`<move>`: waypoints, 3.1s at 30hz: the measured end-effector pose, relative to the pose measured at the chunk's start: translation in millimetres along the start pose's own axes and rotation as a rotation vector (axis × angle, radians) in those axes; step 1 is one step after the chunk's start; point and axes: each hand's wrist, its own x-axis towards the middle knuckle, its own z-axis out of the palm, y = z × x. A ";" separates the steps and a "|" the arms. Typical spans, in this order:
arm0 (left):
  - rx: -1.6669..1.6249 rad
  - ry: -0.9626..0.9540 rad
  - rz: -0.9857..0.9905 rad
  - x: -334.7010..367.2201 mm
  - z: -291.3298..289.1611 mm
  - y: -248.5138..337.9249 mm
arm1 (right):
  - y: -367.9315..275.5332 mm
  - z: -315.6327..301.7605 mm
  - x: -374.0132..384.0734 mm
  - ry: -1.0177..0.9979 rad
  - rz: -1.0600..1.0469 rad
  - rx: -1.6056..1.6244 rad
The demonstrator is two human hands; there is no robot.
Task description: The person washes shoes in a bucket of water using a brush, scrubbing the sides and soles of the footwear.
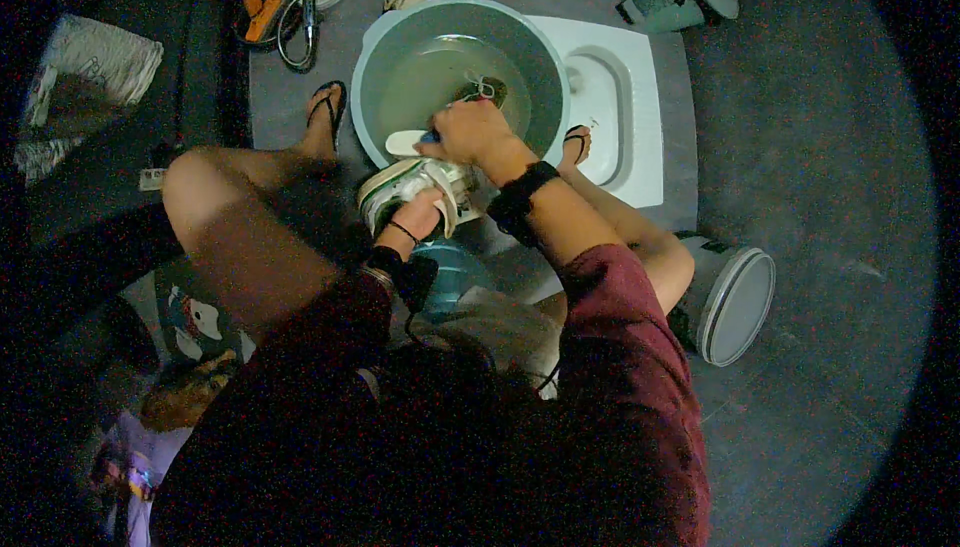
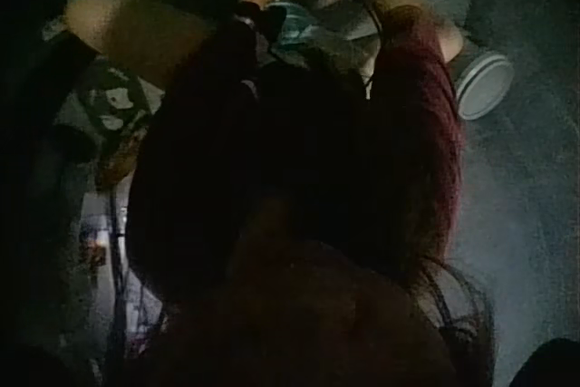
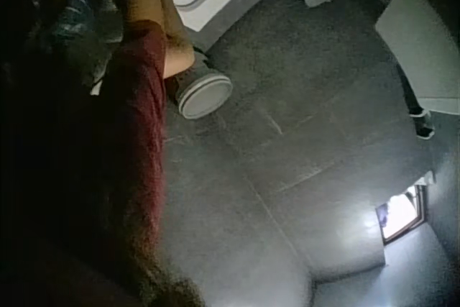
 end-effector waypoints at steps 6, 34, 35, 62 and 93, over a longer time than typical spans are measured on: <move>-0.115 0.009 -0.011 2.7 -22.0 -34.8 | 76.9 -5.0 -31.5 -0.124 0.152 0.156; -0.830 0.029 -0.123 -22.4 32.5 59.3 | 47.2 11.4 -38.0 0.193 0.061 0.167; -0.176 -0.007 0.261 -12.3 -30.4 4.6 | 37.4 6.1 -27.9 0.227 -0.020 0.119; -0.130 0.089 0.097 -25.5 16.6 124.2 | -14.2 104.4 -29.2 0.379 0.534 1.852; -0.553 -0.087 0.411 -18.3 30.0 294.6 | 22.4 84.7 -96.3 1.236 0.341 2.323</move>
